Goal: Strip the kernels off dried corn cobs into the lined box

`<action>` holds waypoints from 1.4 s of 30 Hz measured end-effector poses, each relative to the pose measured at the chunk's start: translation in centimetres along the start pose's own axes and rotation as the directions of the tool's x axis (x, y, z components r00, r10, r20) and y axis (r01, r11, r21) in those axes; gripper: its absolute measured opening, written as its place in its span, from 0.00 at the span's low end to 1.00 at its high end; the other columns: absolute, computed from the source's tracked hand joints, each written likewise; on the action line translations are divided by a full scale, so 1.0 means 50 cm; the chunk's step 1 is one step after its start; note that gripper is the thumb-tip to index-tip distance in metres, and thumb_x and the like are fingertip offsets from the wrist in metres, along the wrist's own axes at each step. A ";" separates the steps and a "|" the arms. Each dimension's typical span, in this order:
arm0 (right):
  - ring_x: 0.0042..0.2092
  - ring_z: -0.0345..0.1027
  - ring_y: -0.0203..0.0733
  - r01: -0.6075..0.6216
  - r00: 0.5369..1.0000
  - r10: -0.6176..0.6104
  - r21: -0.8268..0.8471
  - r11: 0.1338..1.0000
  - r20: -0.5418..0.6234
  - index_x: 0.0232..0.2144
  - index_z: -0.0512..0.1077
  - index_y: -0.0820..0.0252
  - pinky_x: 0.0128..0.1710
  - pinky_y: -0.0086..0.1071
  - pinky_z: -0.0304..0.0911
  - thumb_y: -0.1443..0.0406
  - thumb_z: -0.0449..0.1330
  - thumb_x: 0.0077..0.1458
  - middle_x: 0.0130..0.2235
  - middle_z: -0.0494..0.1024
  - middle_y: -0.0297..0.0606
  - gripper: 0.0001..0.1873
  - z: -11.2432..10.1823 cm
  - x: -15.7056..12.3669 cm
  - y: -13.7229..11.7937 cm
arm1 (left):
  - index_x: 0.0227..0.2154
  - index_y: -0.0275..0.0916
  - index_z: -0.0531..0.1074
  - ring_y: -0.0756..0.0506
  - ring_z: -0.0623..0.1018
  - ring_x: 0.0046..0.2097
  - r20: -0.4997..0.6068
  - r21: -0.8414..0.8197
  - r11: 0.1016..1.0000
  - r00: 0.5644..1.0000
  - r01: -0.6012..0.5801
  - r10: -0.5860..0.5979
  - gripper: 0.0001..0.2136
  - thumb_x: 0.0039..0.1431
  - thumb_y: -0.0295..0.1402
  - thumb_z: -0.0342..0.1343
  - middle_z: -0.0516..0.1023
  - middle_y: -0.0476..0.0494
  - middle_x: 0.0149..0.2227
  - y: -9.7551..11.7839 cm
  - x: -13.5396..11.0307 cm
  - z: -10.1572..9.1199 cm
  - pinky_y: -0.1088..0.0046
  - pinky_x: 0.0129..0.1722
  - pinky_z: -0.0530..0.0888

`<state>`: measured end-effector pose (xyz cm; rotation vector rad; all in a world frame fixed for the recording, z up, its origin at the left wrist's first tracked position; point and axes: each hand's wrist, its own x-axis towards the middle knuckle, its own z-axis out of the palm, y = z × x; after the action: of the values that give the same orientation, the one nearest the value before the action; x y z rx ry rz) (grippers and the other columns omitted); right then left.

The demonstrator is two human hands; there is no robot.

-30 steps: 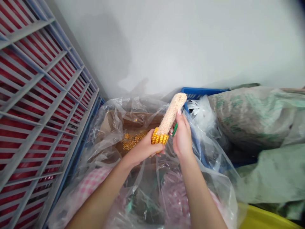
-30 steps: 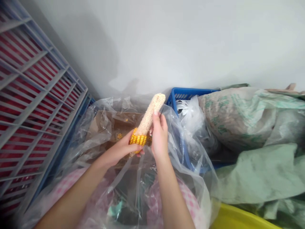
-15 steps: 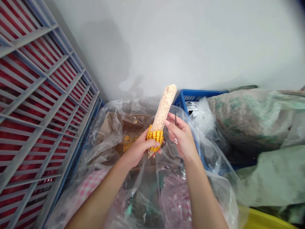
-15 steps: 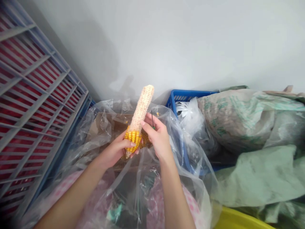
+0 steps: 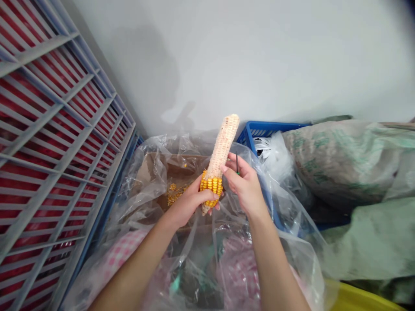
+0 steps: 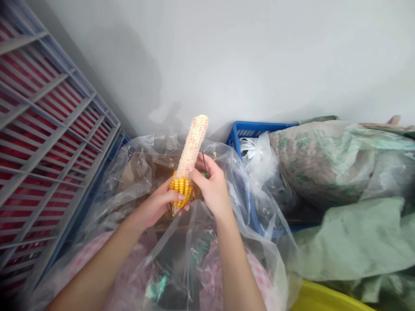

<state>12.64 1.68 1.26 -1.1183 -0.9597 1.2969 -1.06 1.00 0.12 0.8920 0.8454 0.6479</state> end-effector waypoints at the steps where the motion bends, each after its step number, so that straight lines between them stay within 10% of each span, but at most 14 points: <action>1: 0.26 0.60 0.29 0.000 1.000 0.000 -0.004 1.000 -0.009 0.42 0.69 0.56 0.26 0.25 0.59 0.63 0.61 0.46 0.35 0.73 0.33 0.18 0.002 0.000 0.000 | 0.41 0.38 0.62 0.52 0.72 0.25 0.000 -0.011 1.000 1.000 0.001 -0.001 0.16 0.46 0.27 0.52 0.69 0.49 0.31 0.000 0.000 0.000 0.79 0.20 0.65; 10: 0.18 0.45 0.27 0.002 0.980 -0.049 -0.236 0.972 -0.193 0.31 0.65 0.58 0.16 0.25 0.43 0.51 0.45 0.57 0.27 0.67 0.30 0.19 -0.004 0.000 0.005 | 0.37 0.36 0.63 0.52 0.71 0.24 -0.042 -0.163 0.986 0.998 -0.043 0.036 0.14 0.44 0.29 0.55 0.69 0.49 0.30 0.009 0.002 0.001 0.79 0.17 0.63; 18: 0.23 0.56 0.31 0.151 0.983 -0.048 -0.625 0.766 0.179 0.29 0.70 0.57 0.24 0.25 0.50 0.56 0.50 0.57 0.21 0.65 0.28 0.14 -0.015 -0.022 -0.015 | 0.31 0.35 0.66 0.53 0.67 0.17 -0.183 -0.308 0.942 0.980 -0.137 0.082 0.23 0.56 0.52 0.40 0.69 0.48 0.23 0.015 0.023 -0.019 0.81 0.10 0.57; 42: 0.26 0.61 0.32 0.189 0.973 0.007 -0.809 0.556 0.232 0.24 0.69 0.58 0.28 0.26 0.51 0.55 0.48 0.57 0.23 0.71 0.30 0.18 -0.019 -0.028 -0.032 | 0.30 0.35 0.68 0.54 0.61 0.11 -0.377 -0.023 0.997 0.924 -0.077 0.062 0.28 0.53 0.56 0.37 0.65 0.50 0.13 0.013 0.022 -0.026 0.80 0.09 0.54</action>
<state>13.84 0.30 2.70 -1.6234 -1.8940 0.8477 -1.68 2.72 -0.17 0.7771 1.1444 0.9124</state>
